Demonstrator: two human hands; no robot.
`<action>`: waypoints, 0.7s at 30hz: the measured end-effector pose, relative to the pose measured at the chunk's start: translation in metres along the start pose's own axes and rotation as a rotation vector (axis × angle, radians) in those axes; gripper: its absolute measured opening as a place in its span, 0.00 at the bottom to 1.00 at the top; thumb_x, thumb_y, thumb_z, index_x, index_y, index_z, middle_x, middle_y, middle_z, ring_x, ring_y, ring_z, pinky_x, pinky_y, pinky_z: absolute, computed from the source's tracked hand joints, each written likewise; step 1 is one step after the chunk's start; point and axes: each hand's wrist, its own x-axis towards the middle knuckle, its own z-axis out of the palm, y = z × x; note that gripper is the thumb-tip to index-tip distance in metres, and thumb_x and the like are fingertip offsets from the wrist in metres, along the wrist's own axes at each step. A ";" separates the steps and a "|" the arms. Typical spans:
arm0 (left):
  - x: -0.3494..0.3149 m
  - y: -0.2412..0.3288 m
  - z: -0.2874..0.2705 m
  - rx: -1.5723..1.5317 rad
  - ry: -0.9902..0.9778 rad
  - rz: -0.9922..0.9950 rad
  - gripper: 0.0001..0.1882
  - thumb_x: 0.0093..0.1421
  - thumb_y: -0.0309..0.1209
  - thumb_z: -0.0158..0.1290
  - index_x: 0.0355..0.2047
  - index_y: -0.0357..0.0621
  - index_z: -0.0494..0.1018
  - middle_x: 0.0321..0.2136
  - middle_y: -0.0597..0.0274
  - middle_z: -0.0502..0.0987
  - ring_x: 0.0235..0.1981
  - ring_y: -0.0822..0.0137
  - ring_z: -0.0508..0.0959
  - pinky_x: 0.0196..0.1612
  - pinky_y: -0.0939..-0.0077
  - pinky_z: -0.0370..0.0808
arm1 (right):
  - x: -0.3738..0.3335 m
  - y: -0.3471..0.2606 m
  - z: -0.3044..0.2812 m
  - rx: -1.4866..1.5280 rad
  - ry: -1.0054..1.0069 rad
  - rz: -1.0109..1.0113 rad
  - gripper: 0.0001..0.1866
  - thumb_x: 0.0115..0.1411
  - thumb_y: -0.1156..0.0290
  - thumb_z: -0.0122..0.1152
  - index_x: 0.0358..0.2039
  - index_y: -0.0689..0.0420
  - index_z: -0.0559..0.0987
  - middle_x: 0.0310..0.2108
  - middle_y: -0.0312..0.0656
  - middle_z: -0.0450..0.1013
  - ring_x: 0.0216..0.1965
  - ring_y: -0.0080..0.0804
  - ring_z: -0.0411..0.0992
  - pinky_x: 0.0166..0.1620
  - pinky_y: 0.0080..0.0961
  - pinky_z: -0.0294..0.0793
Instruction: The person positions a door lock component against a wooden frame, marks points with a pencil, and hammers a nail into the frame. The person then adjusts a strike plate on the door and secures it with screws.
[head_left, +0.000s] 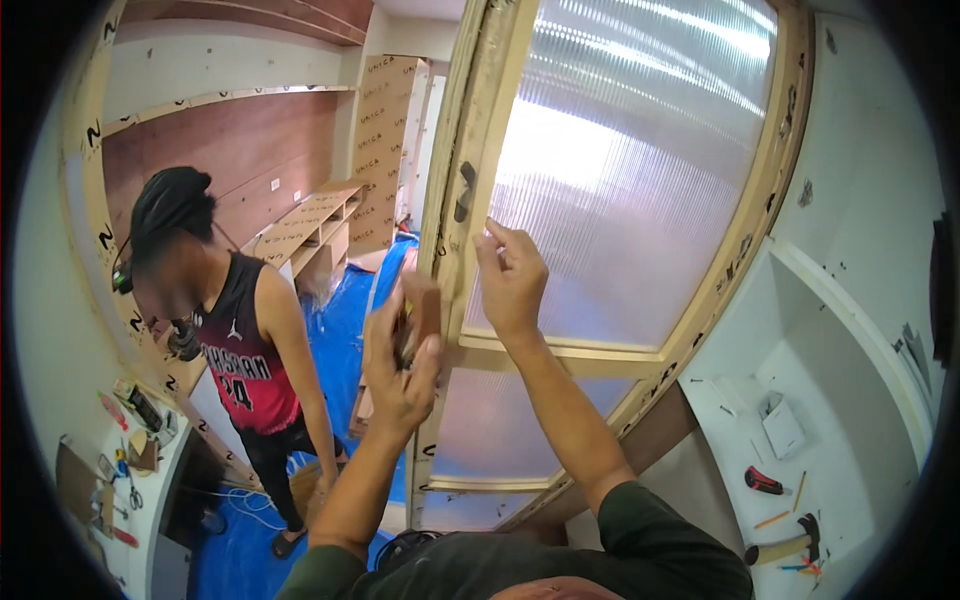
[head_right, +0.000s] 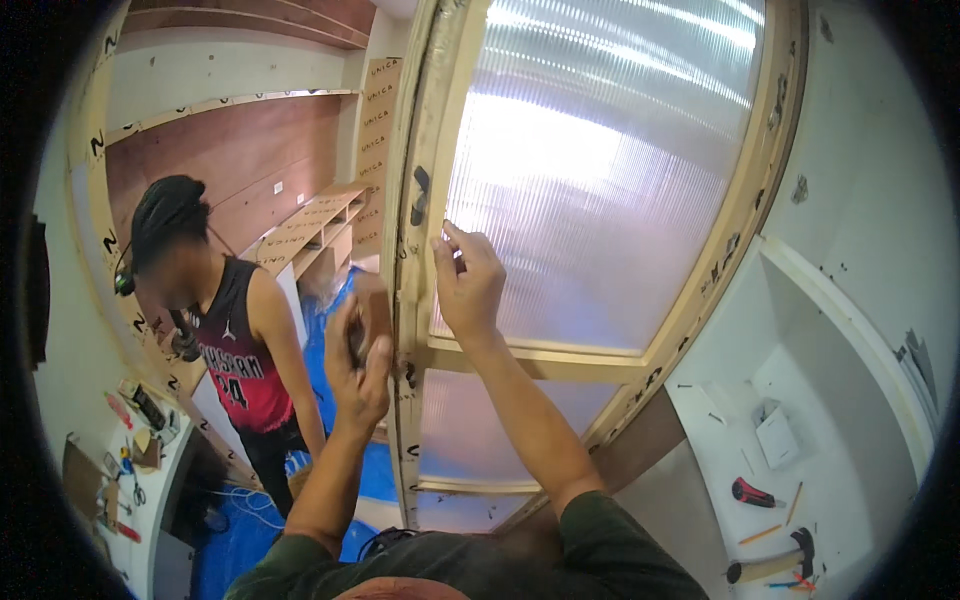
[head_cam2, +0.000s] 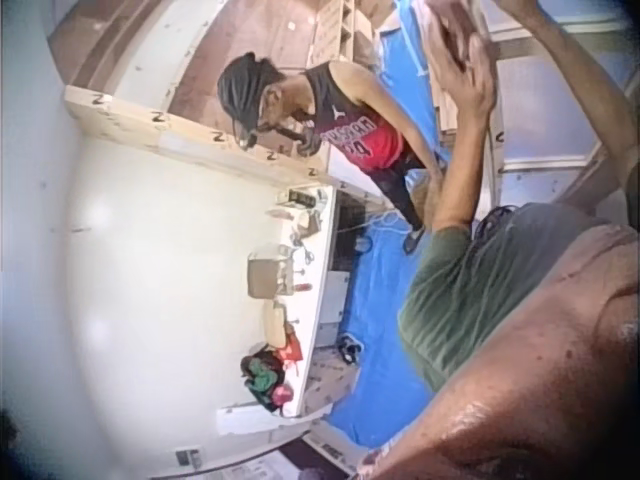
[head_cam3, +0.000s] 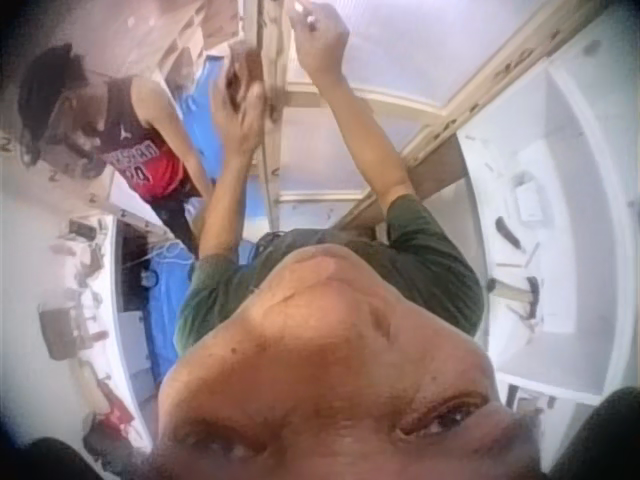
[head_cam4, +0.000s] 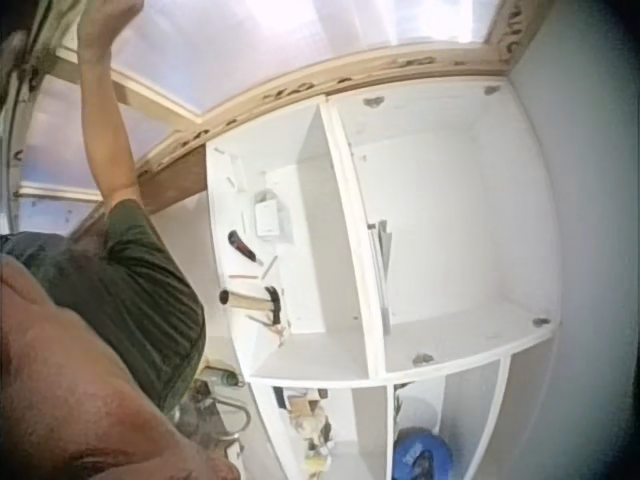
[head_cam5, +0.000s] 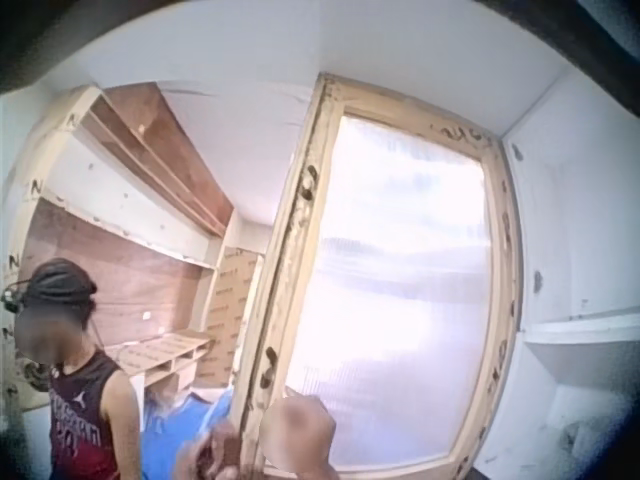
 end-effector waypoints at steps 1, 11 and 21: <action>0.017 0.007 0.008 -0.025 -0.004 0.009 0.35 0.66 0.29 0.59 0.71 0.32 0.62 0.60 0.48 0.72 0.61 0.58 0.73 0.66 0.62 0.68 | -0.010 0.003 -0.003 -0.001 -0.026 -0.043 0.14 0.66 0.76 0.68 0.52 0.62 0.84 0.36 0.48 0.78 0.29 0.36 0.76 0.32 0.31 0.77; 0.095 0.022 0.080 0.395 0.154 0.302 0.35 0.57 0.27 0.65 0.66 0.40 0.70 0.47 0.46 0.73 0.46 0.51 0.77 0.50 0.57 0.77 | -0.114 0.052 -0.032 -0.088 -0.328 -0.270 0.30 0.64 0.73 0.66 0.66 0.65 0.73 0.54 0.56 0.74 0.44 0.58 0.79 0.46 0.49 0.81; 0.076 0.011 0.098 0.493 0.184 0.422 0.36 0.58 0.22 0.65 0.67 0.39 0.69 0.53 0.46 0.72 0.52 0.51 0.76 0.56 0.61 0.77 | -0.123 0.059 -0.019 -0.226 -0.420 -0.140 0.36 0.63 0.71 0.66 0.71 0.59 0.66 0.57 0.49 0.70 0.42 0.54 0.77 0.44 0.50 0.78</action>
